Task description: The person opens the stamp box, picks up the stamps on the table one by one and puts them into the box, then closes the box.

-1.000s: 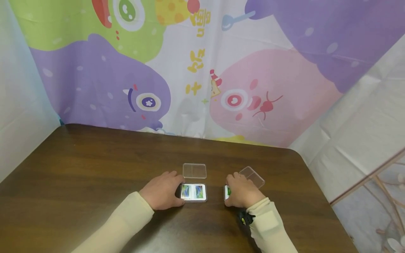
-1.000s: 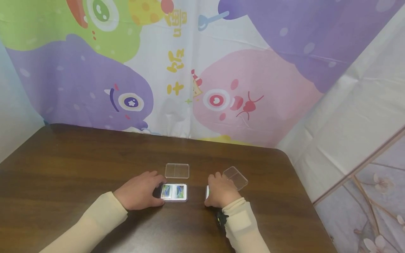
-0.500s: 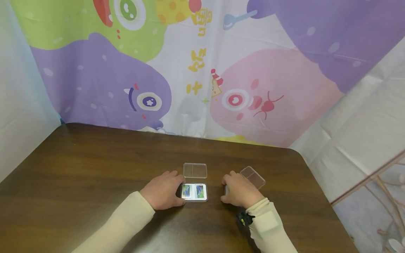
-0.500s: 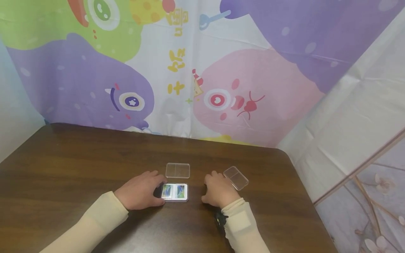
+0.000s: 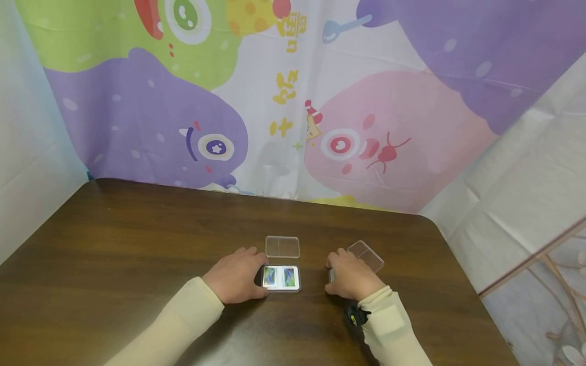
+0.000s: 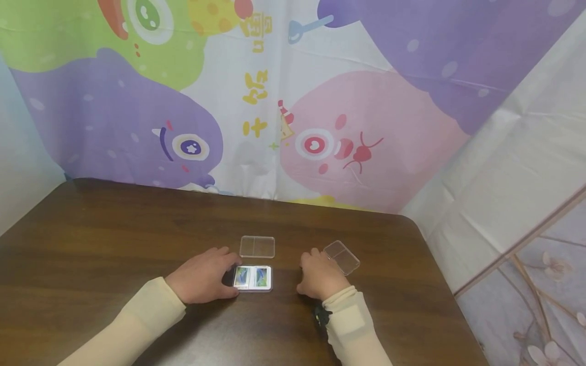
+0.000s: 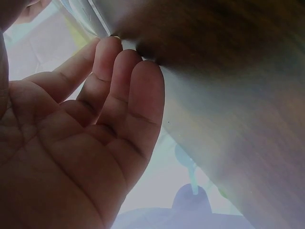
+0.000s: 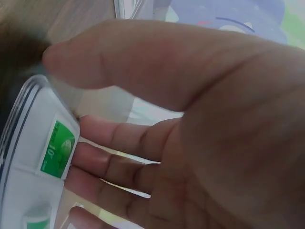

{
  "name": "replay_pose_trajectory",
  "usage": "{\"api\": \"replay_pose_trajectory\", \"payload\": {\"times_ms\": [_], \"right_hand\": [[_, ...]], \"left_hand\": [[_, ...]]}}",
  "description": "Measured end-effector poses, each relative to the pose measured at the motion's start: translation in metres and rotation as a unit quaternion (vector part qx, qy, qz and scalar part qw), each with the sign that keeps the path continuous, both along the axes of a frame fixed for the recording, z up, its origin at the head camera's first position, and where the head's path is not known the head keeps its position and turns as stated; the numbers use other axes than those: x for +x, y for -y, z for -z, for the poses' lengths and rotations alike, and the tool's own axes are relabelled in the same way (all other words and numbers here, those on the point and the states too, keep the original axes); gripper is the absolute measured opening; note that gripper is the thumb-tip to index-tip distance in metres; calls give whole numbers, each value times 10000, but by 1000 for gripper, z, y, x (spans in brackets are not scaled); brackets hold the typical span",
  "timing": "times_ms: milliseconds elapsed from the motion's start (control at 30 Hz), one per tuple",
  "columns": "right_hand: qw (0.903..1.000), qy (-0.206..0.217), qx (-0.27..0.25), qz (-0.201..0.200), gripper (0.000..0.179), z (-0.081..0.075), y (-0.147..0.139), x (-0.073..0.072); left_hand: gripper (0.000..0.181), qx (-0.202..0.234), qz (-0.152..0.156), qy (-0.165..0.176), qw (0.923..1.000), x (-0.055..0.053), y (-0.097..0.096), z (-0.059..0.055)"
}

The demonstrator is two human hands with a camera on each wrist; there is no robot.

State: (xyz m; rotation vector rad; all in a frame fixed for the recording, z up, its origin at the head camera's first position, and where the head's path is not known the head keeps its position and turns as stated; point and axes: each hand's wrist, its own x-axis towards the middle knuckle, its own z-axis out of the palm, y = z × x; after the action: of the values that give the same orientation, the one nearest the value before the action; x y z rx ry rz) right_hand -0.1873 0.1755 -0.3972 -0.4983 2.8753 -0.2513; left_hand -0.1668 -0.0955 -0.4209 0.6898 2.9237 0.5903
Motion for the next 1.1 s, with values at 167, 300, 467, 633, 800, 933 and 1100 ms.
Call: {"api": "replay_pose_trajectory", "payload": {"times_ms": [167,300,467,633,800,933,1100], "right_hand": [[9998,-65,-99,-140,40,2,4,-2],[9998,-52,-69,-199,41,4,6,-2],[9998,-55,7,-199,43,4,7,-2],[9997,-85,16,-237,43,3,9,-2],[9996,-108,45,-245,43,3,9,-2],[9997,-105,57,-221,44,2,10,-2],[9996,-103,55,-242,44,2,9,-1]], "left_hand": [[49,-3,-20,11,10000,1,0,-1],[49,29,-42,25,10000,1,-1,-1],[50,48,-39,21,10000,1,-1,-1],[50,35,-41,38,10000,0,0,0],[51,9,-62,11,10000,-1,1,0],[51,-9,-71,-4,10000,-1,1,0],[52,6,-78,52,10000,-1,0,-1]]}}
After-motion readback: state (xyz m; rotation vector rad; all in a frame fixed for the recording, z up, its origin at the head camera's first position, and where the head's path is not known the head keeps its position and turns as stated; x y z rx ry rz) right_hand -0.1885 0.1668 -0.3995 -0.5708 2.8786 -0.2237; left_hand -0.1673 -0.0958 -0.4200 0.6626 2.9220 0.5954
